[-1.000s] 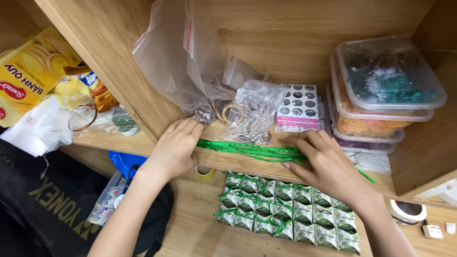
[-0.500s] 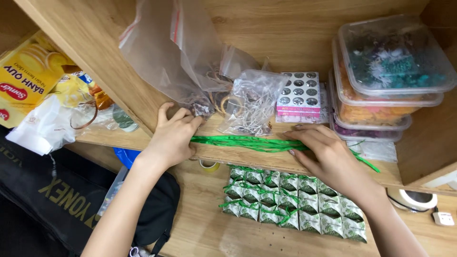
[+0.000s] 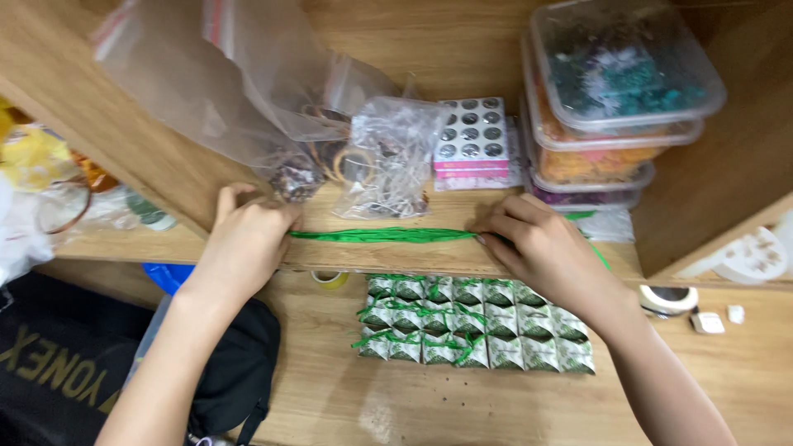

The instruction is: Wrapping small foil packages with decorative green ribbons.

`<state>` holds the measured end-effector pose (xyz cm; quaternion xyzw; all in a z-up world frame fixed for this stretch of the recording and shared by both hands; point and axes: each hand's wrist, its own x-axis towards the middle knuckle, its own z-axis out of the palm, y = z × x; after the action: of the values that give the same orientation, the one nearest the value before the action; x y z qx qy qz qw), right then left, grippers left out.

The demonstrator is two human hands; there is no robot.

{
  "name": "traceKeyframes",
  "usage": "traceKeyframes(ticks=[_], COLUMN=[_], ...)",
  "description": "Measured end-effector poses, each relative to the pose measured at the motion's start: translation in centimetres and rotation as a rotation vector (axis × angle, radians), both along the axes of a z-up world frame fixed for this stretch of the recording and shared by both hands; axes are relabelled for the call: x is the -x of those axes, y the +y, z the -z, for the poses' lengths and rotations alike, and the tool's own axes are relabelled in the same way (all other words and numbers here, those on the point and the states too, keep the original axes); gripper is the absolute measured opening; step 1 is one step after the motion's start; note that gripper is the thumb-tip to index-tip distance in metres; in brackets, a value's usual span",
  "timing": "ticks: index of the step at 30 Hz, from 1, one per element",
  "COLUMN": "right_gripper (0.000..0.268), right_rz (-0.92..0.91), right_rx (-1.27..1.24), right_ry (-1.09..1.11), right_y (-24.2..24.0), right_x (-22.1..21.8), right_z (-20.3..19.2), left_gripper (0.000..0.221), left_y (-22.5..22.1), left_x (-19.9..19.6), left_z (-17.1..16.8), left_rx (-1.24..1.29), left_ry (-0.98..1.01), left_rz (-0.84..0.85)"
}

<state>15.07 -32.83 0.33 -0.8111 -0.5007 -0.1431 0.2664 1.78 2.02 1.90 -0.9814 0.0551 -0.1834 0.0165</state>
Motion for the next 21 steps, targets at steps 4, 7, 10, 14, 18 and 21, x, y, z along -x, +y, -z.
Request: traceKeyframes(ticks=[4, 7, 10, 14, 18, 21], right_gripper=[0.020, 0.020, 0.026, 0.027, 0.029, 0.035], right_rz=[0.069, 0.140, 0.182, 0.224, 0.213, 0.192], right_rx=[0.044, 0.071, 0.099, 0.133, 0.099, 0.034], right_ry=[-0.046, -0.119, -0.103, -0.183, -0.129, -0.242], right_y=[-1.3, -2.9, -4.8, -7.0, -7.8, -6.9], right_x=[1.3, 2.2, 2.7, 2.5, 2.7, 4.5], right_z=[-0.1, -0.2, -0.6, -0.6, -1.3, -3.4], left_gripper=[0.020, 0.018, 0.016, 0.019, 0.034, 0.045], left_y=[-0.9, -0.9, -0.8, -0.9, -1.0, -0.8], left_x=[0.0, -0.2, -0.4, -0.5, -0.5, 1.1], left_z=[-0.7, -0.8, -0.8, -1.4, -1.3, -0.3], left_rx=[-0.033, -0.069, -0.068, -0.081, -0.195, -0.357], left_ry=[0.042, 0.093, 0.080, 0.157, 0.260, 0.046], left_rz=[-0.017, -0.087, -0.074, -0.130, -0.236, -0.170])
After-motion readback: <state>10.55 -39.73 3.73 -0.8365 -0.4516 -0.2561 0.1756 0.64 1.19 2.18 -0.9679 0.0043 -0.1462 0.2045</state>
